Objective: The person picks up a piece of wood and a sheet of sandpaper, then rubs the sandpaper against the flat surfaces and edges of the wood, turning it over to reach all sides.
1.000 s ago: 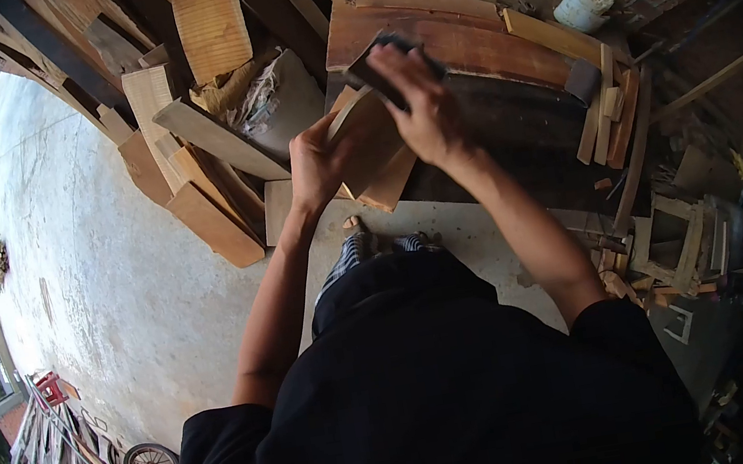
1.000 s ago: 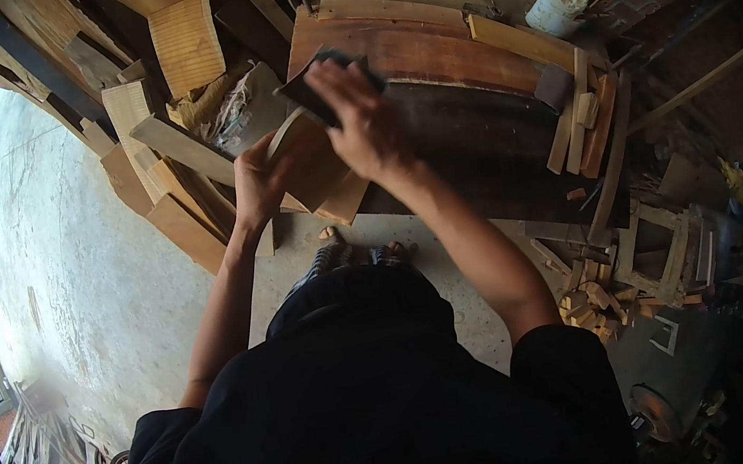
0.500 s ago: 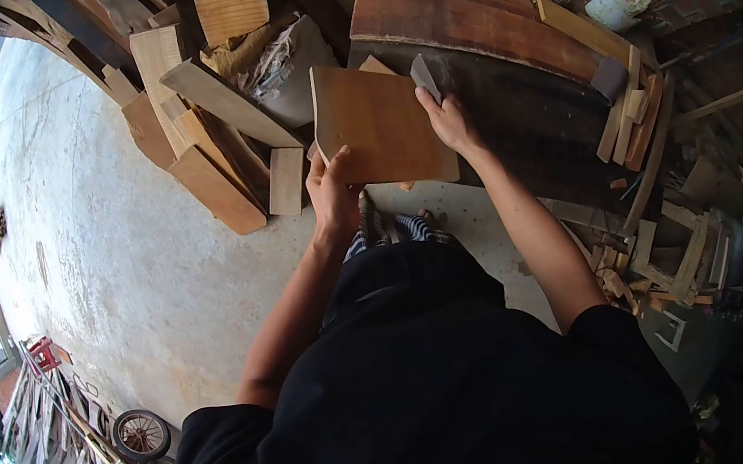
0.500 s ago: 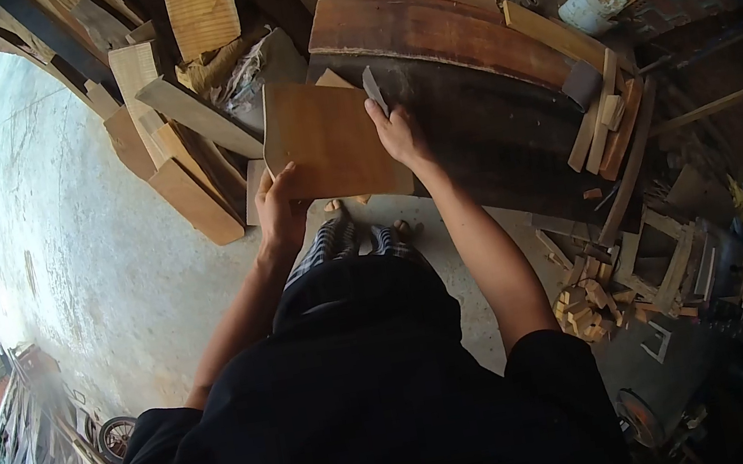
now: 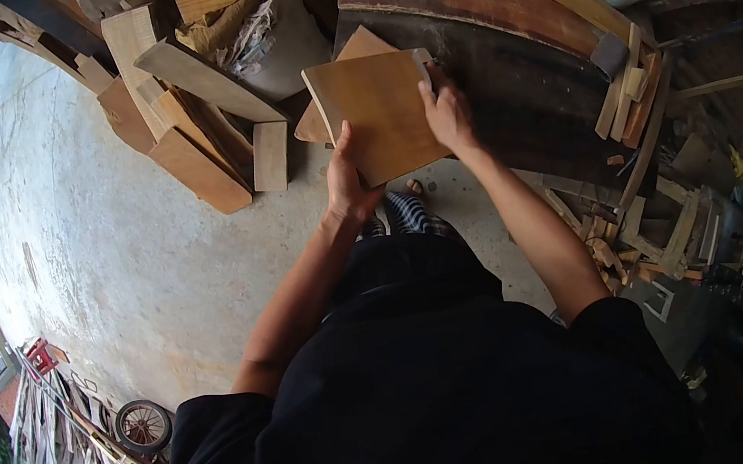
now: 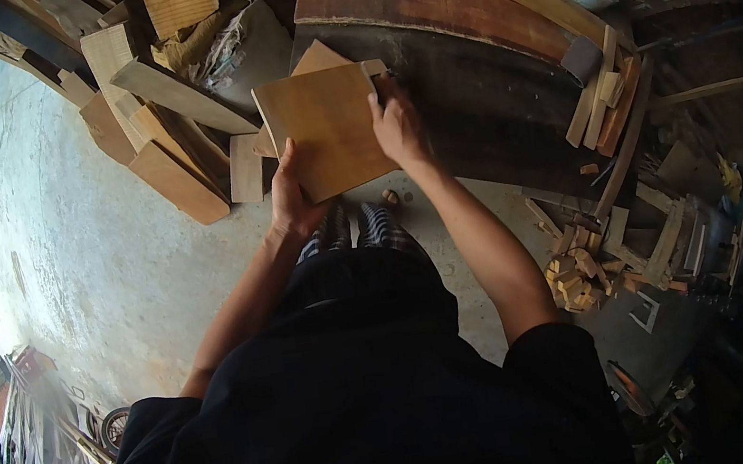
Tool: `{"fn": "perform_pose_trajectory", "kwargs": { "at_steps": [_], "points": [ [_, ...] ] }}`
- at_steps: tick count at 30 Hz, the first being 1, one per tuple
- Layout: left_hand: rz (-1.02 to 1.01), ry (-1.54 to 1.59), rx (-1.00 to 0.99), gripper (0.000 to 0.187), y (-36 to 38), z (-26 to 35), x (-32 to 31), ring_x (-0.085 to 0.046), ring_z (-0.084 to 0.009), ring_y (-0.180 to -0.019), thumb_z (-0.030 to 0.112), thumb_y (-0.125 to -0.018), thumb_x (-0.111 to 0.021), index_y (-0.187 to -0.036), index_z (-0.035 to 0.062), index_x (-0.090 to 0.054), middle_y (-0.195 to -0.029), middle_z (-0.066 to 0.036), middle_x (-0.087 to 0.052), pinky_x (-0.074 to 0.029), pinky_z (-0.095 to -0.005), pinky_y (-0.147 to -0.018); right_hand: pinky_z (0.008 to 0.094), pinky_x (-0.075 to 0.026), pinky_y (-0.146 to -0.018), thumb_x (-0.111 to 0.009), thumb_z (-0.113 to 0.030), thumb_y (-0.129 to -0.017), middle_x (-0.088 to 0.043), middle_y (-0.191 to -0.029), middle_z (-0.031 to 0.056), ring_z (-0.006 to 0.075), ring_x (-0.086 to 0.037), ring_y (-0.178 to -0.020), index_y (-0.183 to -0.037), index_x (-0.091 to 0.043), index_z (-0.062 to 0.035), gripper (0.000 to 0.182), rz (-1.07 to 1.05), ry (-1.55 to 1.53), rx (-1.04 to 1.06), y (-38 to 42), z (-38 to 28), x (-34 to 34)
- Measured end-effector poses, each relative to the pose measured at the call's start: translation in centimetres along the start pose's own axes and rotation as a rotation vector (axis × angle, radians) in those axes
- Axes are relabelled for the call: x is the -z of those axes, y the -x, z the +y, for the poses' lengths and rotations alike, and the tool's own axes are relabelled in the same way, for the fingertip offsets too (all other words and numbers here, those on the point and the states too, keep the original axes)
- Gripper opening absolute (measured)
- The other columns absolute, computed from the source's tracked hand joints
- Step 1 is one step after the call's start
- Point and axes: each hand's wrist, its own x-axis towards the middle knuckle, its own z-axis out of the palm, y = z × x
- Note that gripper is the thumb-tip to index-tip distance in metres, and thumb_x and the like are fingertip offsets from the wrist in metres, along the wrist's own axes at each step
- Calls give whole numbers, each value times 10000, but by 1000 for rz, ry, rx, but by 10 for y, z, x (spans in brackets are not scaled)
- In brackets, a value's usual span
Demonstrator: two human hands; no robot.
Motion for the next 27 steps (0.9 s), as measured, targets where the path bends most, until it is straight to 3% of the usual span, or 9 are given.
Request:
{"fn": "perform_pose_trajectory", "kwargs": {
  "at_steps": [5,8,11,13,15,18,22,25,27],
  "points": [
    [-153,211,30,726,-11,7,11,-508,-288,-1301,694,-981,-385,-1425,131,-495,-1396,-88,-552,-395,-499,-1105,447,-374,-1147,-510,-252,-1030,-554,-1415,183,370,-495,-1336,-1356,-565,-15,406,-172,-2,492,54,-64,-11],
    [-35,103,34,779,-10,8,10,-490,-291,-1332,731,-968,-346,-1456,136,-466,-1441,-95,-525,-382,-503,-1121,438,-422,-1090,-454,-299,-1053,-561,-1400,206,350,-509,-1326,-1366,-559,-39,420,-28,-61,103,-5,-11,-8],
    [-86,120,8,768,-16,12,15,-498,-294,-1326,720,-971,-359,-1461,139,-469,-1450,-103,-522,-385,-495,-1122,460,-367,-1149,-509,-269,-1027,-535,-1429,202,354,-477,-1357,-1345,-556,13,428,48,39,242,7,-21,-36],
    [-190,215,31,740,-17,13,18,-518,-291,-1301,709,-976,-369,-1428,137,-500,-1414,-103,-549,-397,-491,-1115,477,-316,-1183,-589,-230,-987,-517,-1470,149,312,-441,-1405,-1352,-573,-24,420,-159,-1,440,50,-61,-39],
    [-216,238,83,614,-22,8,36,-539,-286,-1270,609,-1012,-428,-1386,132,-525,-1366,-100,-575,-412,-493,-1102,476,-329,-1174,-603,-203,-978,-527,-1459,154,320,-457,-1389,-1350,-579,-27,412,-247,-1,556,47,-53,-34],
    [-68,56,47,374,-26,1,54,-566,-264,-1228,295,-1022,-567,-1345,108,-539,-1299,-90,-601,-456,-501,-1059,457,-347,-1155,-519,-204,-1018,-536,-1430,210,353,-490,-1344,-1346,-569,12,396,87,51,350,-20,3,-35],
    [-76,-147,-80,349,-48,-13,80,-655,-248,-1074,123,-986,-602,-1325,96,-526,-1236,-89,-625,-566,-456,-927,458,-345,-1159,-499,-246,-1032,-542,-1425,201,362,-464,-1370,-1365,-553,4,419,32,141,308,-2,-14,-61],
    [-39,-123,-108,325,-60,-23,101,-672,-227,-1026,106,-964,-637,-1279,88,-556,-1176,-79,-651,-578,-443,-908,451,-306,-1196,-680,-86,-837,-474,-1501,173,318,-440,-1402,-1412,-504,4,607,-309,176,639,34,-33,-58],
    [15,-145,-104,292,-47,-20,83,-668,-208,-1036,102,-951,-666,-1233,83,-592,-1134,-66,-671,-576,-431,-907,446,-298,-1199,-701,-35,-803,-466,-1508,169,324,-433,-1405,-1398,-513,12,626,-160,241,603,1,-13,-52]
  ]
}}
